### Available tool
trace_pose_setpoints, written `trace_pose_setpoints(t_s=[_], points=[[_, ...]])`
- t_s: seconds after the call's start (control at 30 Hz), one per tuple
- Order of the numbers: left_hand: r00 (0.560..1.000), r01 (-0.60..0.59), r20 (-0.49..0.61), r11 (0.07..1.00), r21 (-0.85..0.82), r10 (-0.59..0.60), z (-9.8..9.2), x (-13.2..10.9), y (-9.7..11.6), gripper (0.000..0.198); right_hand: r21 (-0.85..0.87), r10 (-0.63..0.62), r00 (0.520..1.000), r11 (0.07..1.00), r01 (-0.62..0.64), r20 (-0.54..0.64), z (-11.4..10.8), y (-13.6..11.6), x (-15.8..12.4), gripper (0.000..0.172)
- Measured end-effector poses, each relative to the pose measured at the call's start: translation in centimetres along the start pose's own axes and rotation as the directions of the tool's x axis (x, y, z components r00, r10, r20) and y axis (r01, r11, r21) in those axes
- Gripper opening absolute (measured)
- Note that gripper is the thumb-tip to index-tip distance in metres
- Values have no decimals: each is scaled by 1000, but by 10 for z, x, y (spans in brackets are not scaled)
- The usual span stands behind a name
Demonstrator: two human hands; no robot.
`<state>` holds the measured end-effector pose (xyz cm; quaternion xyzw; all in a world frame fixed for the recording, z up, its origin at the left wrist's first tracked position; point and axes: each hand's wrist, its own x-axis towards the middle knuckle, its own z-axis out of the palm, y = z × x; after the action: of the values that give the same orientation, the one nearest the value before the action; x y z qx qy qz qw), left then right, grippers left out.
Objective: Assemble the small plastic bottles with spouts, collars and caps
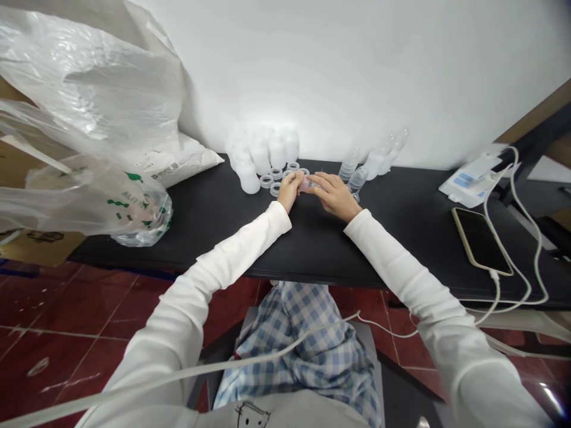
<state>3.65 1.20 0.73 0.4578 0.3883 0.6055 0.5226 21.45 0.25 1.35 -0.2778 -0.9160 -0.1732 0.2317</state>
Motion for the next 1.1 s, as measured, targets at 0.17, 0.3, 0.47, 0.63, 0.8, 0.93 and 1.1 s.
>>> trace_pose_setpoints(t_s=[0.17, 0.3, 0.47, 0.63, 0.8, 0.93, 1.1], points=[[999, -44, 24, 998, 34, 43, 2, -2, -4, 37, 78, 245, 967, 968, -240, -63, 0, -6, 1, 56], [992, -102, 82, 991, 82, 95, 4, -4, -6, 35, 66, 396, 913, 918, -391, -100, 2, -4, 1, 54], [993, -91, 90, 989, 115, 81, 4, -4, -5, 35, 18, 415, 907, 910, -414, -69, 2, -2, 1, 56], [997, -22, 81, 996, 89, 15, 2, -2, -4, 41, -22, 311, 950, 950, -311, -10, -1, 1, 2, 51], [997, 74, -2, 996, 43, -74, 2, -1, -3, 45, -57, 98, 993, 994, -95, 61, -3, -1, 1, 38], [992, 129, -12, 992, 10, -129, 2, 0, 1, 41, -70, -25, 995, 997, 32, 93, -6, -4, -1, 41], [979, 188, -82, 982, -24, -189, 0, 3, 3, 34, -56, 49, 999, 997, -48, 3, -8, 0, -5, 36]])
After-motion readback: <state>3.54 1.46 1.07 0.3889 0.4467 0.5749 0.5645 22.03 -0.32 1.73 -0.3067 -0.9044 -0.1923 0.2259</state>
